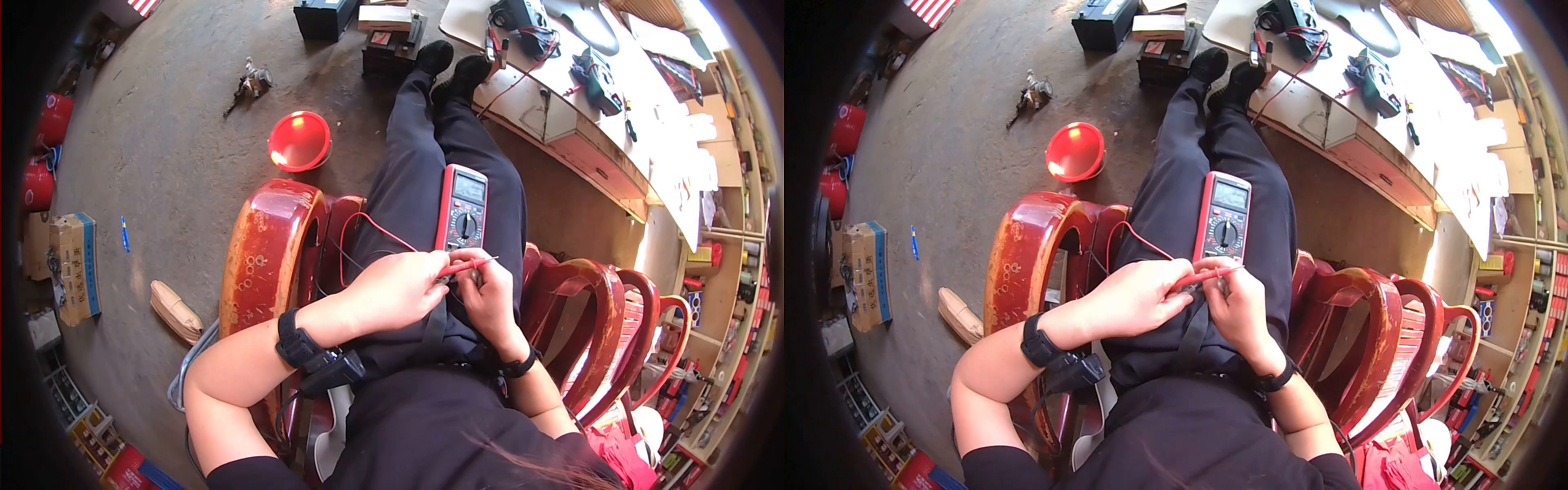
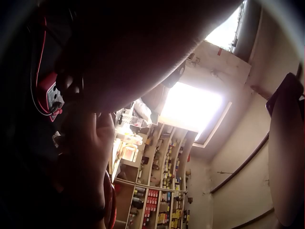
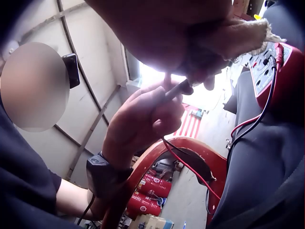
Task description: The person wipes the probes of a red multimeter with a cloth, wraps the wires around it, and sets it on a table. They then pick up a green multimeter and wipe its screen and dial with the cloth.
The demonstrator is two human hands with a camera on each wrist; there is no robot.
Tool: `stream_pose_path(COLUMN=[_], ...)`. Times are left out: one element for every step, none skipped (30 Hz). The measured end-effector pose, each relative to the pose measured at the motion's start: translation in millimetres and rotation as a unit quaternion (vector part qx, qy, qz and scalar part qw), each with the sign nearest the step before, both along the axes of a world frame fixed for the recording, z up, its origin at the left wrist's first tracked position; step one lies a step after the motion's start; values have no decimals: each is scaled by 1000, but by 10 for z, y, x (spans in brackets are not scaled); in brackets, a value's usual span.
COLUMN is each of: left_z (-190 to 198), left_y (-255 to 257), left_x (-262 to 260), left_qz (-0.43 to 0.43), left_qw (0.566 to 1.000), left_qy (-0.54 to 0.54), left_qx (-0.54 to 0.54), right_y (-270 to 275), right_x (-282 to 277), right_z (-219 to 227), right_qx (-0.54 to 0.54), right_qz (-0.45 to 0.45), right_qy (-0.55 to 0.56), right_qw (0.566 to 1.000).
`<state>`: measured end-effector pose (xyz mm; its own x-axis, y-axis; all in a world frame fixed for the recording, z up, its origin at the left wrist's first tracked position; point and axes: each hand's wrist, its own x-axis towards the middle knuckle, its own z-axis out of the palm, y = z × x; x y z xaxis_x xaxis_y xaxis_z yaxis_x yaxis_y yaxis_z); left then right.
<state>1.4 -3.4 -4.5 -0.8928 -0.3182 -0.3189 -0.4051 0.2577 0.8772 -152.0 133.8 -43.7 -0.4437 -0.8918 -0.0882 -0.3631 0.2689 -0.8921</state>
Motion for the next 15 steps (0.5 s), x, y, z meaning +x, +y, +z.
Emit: stream_pose_path(left_z=[-39, -71, -90, -104, -119, -135, -150, -166, -193, -228, -227, -223, -208, -195, -197], left_y=[17, 32, 42, 49, 52, 53, 53, 53, 63, 76, 76, 71, 63, 56, 59], left_x=[15, 28, 39, 48, 60, 77, 97, 113, 129, 145, 146, 148, 151, 150, 150], left_qz=[-24, -47, -47, -61, -74, -74, -93, -113, -113, -116, -118, -118, -123, -128, -128], left_qw=[999, 995, 995, 992, 988, 989, 983, 977, 977, 974, 970, 971, 972, 974, 974], left_qy=[2, 4, 4, 3, 2, 1, 2, 3, 2, 13, 24, 24, 17, 11, 11], left_qx=[-46, -92, -92, -112, -132, -132, -157, -183, -183, -196, -209, -208, -198, -187, -187], right_y=[10, 18, 18, 12, 6, 6, 15, 3, -2, -16, -31, -34, -32, -34, -33], right_x=[17, 35, 56, 81, 101, 111, 118, 127, 125, 118, 116, 117, 119, 119, 118], right_z=[-4, -7, 0, 16, 21, -14, -73, -82, -65, -32, -6, -6, -6, -7, -23], right_qx=[18, 36, 36, 39, 42, 42, 39, 36, 37, 49, 62, 62, 69, 76, 76], right_qz=[22, 43, 43, 52, 61, 61, 67, 73, 72, 85, 98, 98, 98, 98, 98], right_qy=[-3, -6, -6, 0, 6, 6, -16, -37, -37, -26, -14, -15, -15, -15, -15], right_qw=[1000, 998, 998, 998, 997, 997, 997, 996, 996, 995, 993, 993, 993, 992, 992])
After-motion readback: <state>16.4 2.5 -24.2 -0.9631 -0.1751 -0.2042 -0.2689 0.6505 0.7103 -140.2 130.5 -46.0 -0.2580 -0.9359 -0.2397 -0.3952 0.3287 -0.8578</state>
